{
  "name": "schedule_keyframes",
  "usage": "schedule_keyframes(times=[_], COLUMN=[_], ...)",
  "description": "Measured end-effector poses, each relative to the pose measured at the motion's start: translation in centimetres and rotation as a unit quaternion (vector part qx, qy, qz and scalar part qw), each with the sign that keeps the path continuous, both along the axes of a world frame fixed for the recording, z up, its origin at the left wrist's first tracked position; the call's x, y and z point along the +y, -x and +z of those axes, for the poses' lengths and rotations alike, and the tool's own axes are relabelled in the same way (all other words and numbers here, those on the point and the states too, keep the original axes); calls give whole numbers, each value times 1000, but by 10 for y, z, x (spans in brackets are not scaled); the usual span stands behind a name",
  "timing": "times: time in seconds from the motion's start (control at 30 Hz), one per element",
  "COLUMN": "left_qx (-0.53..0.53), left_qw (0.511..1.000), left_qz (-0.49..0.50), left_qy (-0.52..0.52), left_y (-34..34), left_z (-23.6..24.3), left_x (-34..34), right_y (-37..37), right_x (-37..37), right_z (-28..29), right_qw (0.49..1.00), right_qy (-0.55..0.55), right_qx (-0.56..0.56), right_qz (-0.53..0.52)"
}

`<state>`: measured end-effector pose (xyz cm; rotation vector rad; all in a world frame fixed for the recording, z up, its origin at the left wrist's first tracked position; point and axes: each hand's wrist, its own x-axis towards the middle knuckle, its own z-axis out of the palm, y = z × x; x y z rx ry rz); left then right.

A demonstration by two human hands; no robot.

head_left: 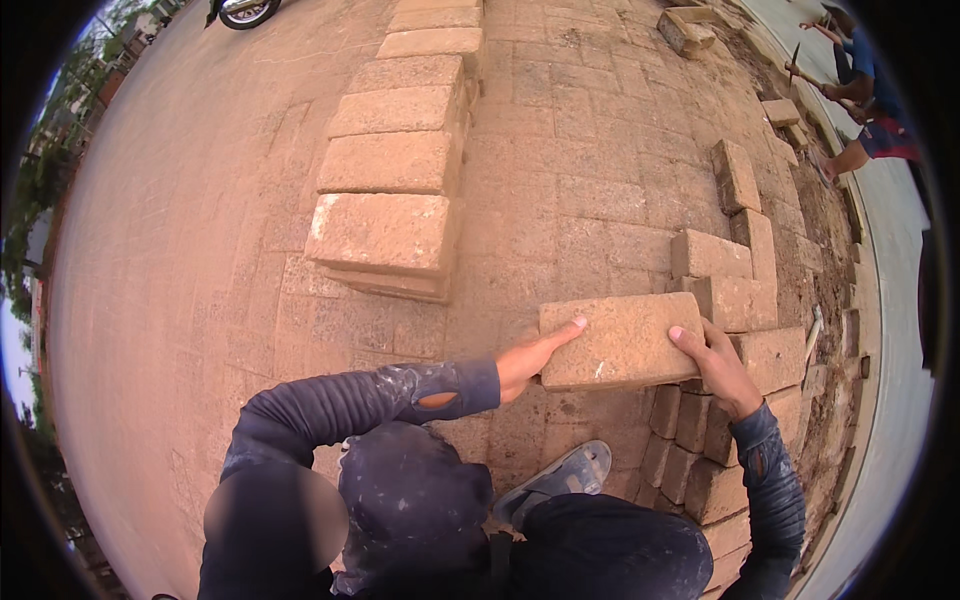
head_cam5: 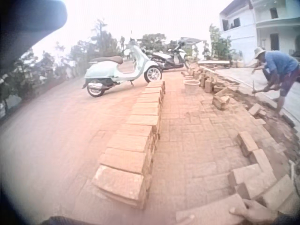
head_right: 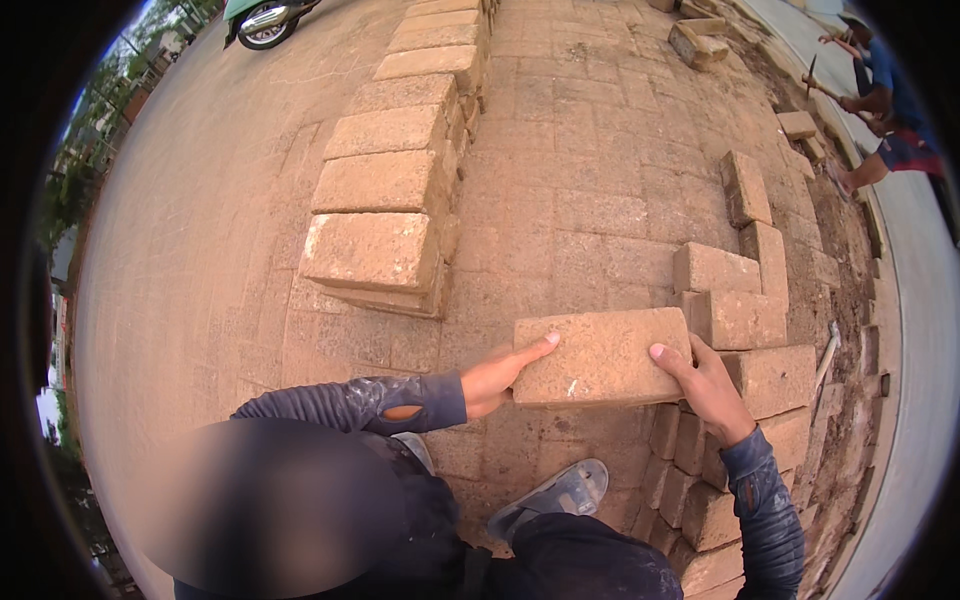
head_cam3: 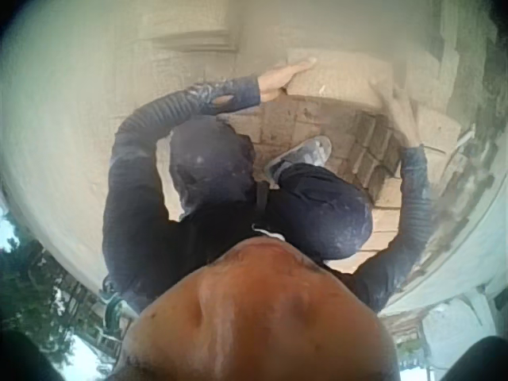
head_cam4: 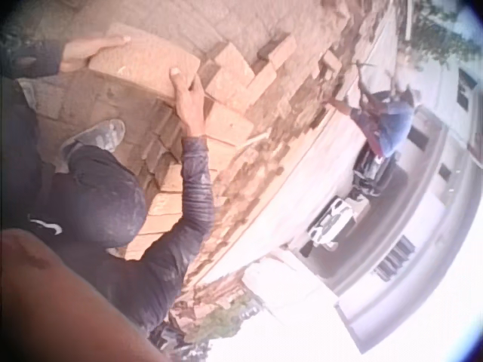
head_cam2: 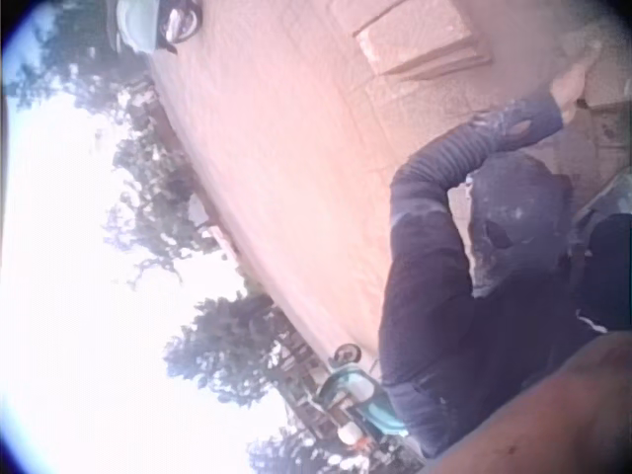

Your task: The person lays bricks on the ground by hand, arranging them in a pattern. They pick up bricks from a nearby pile and place them into position, occasionally adjusting them to fit.

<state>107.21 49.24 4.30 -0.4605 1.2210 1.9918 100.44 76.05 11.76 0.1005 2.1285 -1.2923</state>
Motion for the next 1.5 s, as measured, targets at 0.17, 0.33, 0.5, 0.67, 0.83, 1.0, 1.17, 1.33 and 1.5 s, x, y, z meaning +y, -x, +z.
schedule_keyframes(times=[0.17, 0.33, 0.5, 0.67, 0.83, 1.0, 1.17, 1.33, 1.5], left_qx=[-72, -14, 267, 261, 284, 333, 341, 488, 487], left_qw=[974, 930, 678, 678, 657, 667, 534, 682, 801], left_qz=[203, 326, 163, 71, 121, 99, 192, 72, -55], left_qy=[72, 169, 665, 683, 688, 659, 749, 541, 342], left_y=[-113, -157, -166, -169, -152, -135, -161, -149, -87], left_z=[-51, -58, -100, -135, -172, -176, -144, -122, -114], left_x=[-91, -166, -223, -205, -219, -229, -175, -112, -50], right_y=[-106, -130, -105, -114, -111, -99, -8, 73, 69], right_x=[-89, -179, -224, -220, -249, -234, -170, 71, 268], right_z=[-94, -142, -149, -180, -198, -233, -125, -36, -55], right_qw=[979, 976, 952, 925, 964, 959, 936, 802, 789], right_qy=[104, 152, 5, -76, 23, 35, -79, -345, -571], right_qx=[-176, -147, 207, 225, 139, 165, 208, 469, 139], right_qz=[-10, 47, 227, 295, 224, 226, 272, -132, -178])
